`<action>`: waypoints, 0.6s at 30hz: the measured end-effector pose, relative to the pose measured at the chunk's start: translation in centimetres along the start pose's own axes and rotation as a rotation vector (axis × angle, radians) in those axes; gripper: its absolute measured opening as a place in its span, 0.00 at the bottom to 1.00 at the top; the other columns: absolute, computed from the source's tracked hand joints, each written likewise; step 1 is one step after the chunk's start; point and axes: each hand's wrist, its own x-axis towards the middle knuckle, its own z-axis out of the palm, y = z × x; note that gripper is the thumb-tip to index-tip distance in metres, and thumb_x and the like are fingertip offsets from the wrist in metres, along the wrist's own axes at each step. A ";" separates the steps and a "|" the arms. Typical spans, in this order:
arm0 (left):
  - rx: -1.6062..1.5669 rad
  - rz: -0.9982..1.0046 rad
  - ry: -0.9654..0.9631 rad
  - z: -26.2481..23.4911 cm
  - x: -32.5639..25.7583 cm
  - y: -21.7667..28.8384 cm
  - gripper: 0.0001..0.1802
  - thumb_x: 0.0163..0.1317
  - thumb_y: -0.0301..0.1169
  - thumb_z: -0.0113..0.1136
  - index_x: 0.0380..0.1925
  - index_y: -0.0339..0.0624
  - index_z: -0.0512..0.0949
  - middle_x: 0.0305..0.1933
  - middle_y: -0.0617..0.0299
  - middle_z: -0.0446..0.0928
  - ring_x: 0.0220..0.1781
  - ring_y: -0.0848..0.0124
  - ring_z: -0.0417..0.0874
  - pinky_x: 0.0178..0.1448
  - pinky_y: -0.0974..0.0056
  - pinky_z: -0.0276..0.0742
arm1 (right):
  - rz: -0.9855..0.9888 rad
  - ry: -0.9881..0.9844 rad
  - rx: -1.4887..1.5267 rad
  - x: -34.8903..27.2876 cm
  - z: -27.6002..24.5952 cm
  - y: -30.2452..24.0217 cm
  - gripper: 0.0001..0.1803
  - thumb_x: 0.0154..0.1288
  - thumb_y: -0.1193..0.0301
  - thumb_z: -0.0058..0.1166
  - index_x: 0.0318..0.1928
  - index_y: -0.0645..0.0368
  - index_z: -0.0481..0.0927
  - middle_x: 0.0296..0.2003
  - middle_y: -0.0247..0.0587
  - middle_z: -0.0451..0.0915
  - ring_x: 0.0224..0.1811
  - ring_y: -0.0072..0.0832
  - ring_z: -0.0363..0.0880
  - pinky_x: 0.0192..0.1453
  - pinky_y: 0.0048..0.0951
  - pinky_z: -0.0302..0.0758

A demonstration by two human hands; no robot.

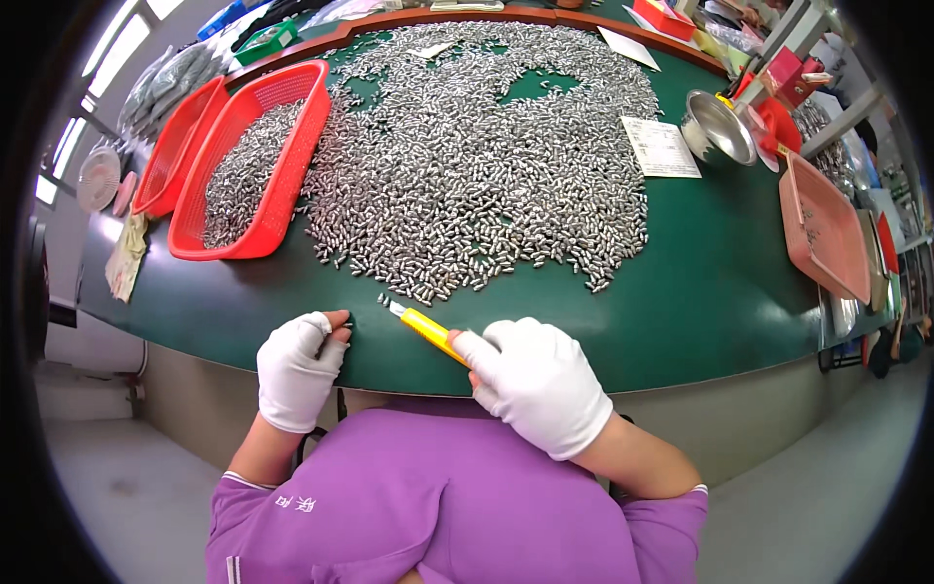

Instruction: Scraping or trimming small metal pins using a utility knife at a factory workbench.

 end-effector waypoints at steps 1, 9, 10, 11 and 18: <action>0.002 -0.002 0.001 -0.1 0.0 0.0 0.09 0.53 0.22 0.68 0.37 0.40 0.85 0.32 0.54 0.83 0.34 0.59 0.85 0.40 0.62 0.80 | -0.052 0.009 -0.094 0.2 0.1 0.0 0.23 0.49 0.70 0.66 0.49 0.55 0.82 0.32 0.35 0.76 0.31 0.35 0.75 0.31 0.36 0.73; -0.068 -0.067 -0.014 0.0 0.3 -0.1 0.09 0.55 0.22 0.68 0.37 0.39 0.84 0.29 0.54 0.81 0.26 0.67 0.80 0.34 0.67 0.76 | -0.096 0.041 -0.152 2.0 1.0 -0.8 0.26 0.48 0.65 0.68 0.51 0.53 0.81 0.31 0.33 0.74 0.29 0.32 0.74 0.30 0.32 0.72; -0.067 -0.070 -0.015 0.0 0.4 -0.1 0.09 0.55 0.22 0.68 0.37 0.39 0.84 0.29 0.54 0.81 0.26 0.67 0.80 0.34 0.67 0.76 | -0.104 0.047 -0.170 2.2 1.2 -0.8 0.26 0.49 0.66 0.67 0.52 0.53 0.81 0.30 0.33 0.73 0.29 0.31 0.74 0.30 0.32 0.71; -0.091 -0.109 -0.035 0.0 0.5 0.0 0.07 0.54 0.24 0.67 0.34 0.40 0.83 0.28 0.54 0.81 0.28 0.62 0.81 0.35 0.64 0.76 | -0.105 0.045 -0.168 2.2 1.4 -0.9 0.26 0.49 0.66 0.67 0.52 0.53 0.81 0.30 0.33 0.73 0.29 0.31 0.74 0.30 0.32 0.71; -0.177 -0.232 -0.119 -0.4 1.0 -0.1 0.03 0.54 0.25 0.66 0.29 0.42 0.81 0.24 0.54 0.77 0.26 0.59 0.80 0.33 0.61 0.75 | -0.155 0.010 -0.292 2.9 1.7 -2.0 0.24 0.55 0.68 0.61 0.55 0.55 0.79 0.27 0.32 0.71 0.28 0.30 0.73 0.27 0.31 0.71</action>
